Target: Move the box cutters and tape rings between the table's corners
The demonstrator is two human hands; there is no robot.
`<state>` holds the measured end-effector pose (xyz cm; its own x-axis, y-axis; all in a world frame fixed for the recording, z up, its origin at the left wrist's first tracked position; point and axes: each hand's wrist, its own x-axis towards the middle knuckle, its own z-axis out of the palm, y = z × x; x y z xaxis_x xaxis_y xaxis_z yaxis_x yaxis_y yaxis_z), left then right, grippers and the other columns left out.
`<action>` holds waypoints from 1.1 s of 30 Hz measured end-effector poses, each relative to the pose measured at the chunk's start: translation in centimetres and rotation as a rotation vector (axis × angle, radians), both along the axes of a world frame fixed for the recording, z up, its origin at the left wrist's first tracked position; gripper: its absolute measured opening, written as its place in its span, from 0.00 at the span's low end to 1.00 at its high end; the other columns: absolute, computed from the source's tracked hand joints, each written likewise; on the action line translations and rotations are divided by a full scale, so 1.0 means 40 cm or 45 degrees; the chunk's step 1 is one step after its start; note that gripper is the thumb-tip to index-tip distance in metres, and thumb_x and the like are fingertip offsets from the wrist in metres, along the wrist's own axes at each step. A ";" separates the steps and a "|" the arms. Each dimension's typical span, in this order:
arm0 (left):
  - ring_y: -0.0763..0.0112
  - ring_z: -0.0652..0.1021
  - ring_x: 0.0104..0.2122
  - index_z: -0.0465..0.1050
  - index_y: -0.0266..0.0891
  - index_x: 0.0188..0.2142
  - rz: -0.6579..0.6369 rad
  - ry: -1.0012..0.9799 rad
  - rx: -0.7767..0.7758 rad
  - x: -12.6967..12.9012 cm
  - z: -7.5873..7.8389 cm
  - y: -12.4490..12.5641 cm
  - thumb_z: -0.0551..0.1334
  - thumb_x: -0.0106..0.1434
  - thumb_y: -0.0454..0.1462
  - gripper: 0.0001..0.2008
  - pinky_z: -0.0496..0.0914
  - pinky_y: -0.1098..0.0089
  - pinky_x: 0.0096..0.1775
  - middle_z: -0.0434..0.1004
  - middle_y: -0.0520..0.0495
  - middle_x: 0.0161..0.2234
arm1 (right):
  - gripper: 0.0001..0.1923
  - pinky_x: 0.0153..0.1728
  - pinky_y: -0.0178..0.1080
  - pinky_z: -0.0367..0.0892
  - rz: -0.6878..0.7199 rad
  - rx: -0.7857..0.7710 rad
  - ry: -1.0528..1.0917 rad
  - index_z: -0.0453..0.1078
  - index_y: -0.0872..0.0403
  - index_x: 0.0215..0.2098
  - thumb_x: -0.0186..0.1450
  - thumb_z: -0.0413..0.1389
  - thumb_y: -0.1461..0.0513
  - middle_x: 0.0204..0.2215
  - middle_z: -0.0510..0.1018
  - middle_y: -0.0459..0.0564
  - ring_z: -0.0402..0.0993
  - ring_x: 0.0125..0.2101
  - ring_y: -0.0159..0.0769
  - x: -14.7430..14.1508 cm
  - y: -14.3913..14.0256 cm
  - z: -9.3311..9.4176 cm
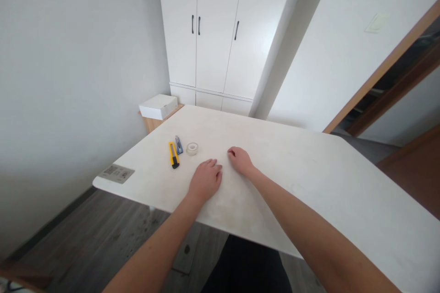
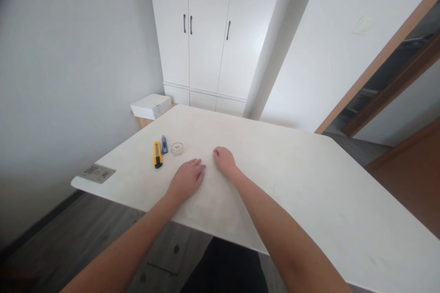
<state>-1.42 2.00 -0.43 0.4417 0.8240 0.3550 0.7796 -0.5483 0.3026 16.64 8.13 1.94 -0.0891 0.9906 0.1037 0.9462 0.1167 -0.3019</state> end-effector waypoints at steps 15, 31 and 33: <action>0.58 0.74 0.57 0.78 0.39 0.49 0.021 0.077 0.044 0.004 0.000 0.003 0.54 0.69 0.36 0.16 0.66 0.57 0.60 0.76 0.38 0.56 | 0.13 0.48 0.36 0.63 0.048 0.169 -0.046 0.74 0.54 0.44 0.72 0.47 0.65 0.43 0.77 0.55 0.72 0.45 0.38 0.004 -0.055 -0.039; 0.57 0.78 0.43 0.77 0.38 0.39 0.016 -0.052 0.058 0.004 0.008 0.001 0.55 0.64 0.33 0.11 0.71 0.58 0.49 0.81 0.41 0.40 | 0.31 0.57 0.41 0.63 0.719 -0.059 -0.114 0.66 0.52 0.63 0.61 0.62 0.65 0.61 0.71 0.56 0.69 0.58 0.44 -0.328 0.115 0.128; 0.57 0.78 0.42 0.77 0.39 0.38 0.012 -0.070 0.056 0.005 0.006 0.002 0.55 0.64 0.32 0.11 0.71 0.58 0.49 0.81 0.41 0.39 | 0.32 0.54 0.41 0.66 0.701 -0.150 -0.196 0.66 0.49 0.63 0.61 0.61 0.66 0.60 0.72 0.55 0.71 0.56 0.45 -0.344 0.125 0.130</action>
